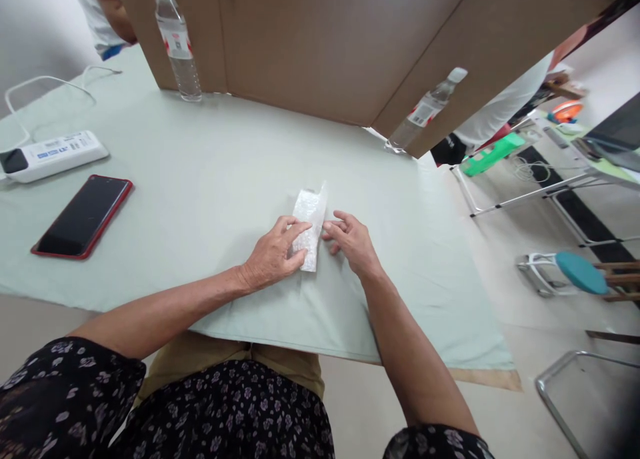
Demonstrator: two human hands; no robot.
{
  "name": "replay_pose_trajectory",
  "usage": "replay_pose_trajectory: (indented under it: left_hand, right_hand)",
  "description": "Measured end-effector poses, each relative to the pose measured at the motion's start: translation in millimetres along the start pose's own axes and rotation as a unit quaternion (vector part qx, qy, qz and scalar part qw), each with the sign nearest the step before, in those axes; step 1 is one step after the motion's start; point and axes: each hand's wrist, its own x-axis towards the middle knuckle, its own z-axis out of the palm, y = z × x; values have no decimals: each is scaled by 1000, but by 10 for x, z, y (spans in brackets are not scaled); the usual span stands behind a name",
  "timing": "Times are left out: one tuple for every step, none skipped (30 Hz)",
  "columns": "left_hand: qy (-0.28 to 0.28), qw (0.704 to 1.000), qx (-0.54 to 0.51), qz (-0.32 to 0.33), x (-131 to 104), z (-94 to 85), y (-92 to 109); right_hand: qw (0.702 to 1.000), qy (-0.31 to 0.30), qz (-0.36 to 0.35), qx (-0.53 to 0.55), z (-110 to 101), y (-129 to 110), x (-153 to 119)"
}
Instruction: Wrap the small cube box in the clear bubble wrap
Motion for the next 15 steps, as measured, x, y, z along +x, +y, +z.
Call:
replay_pose_trajectory:
  left_hand:
    - [-3,1000,13,7,-1,-5,2]
    - [-5,1000,26,16,-2,-9,4]
    - [-5,999,39,28,-1,-13,5]
    - [-3,998,52,41,1,-16,5]
    - [-1,996,64,54,4,-18,4]
    - [0,995,72,70,9,-20,2]
    - [-1,993,79,86,16,-21,-3]
    - [-2,991,84,103,24,-22,-9]
    - [-5,989,86,118,32,-23,-17]
    - [-10,988,85,127,41,-24,-27]
    - [-16,988,81,129,49,-26,-36]
    - [-23,989,74,124,56,-28,-44]
    - [-29,991,65,113,60,-30,-50]
    - [-34,993,54,98,63,-33,-53]
    - [-39,995,43,84,63,-35,-54]
  right_hand:
    - [1000,-11,9,-2,18,-34,53]
    - [1000,-20,15,-4,45,-68,107]
    - [999,-29,17,-5,79,-96,162]
    - [999,-41,16,-4,117,-115,217]
    - [999,-53,11,-3,156,-124,269]
    - [998,-63,3,0,194,-122,316]
    - [998,-69,-7,3,228,-111,355]
    - [997,-70,-16,6,257,-95,384]
    - [997,-68,-24,10,279,-75,404]
    - [997,-65,-29,14,294,-56,413]
    - [997,-64,-32,19,302,-39,413]
    - [997,-66,-34,25,305,-26,406]
    - [996,-69,-37,32,305,-19,394]
    - [996,-70,-42,42,303,-16,380]
    - [995,-69,-49,55,302,-17,364]
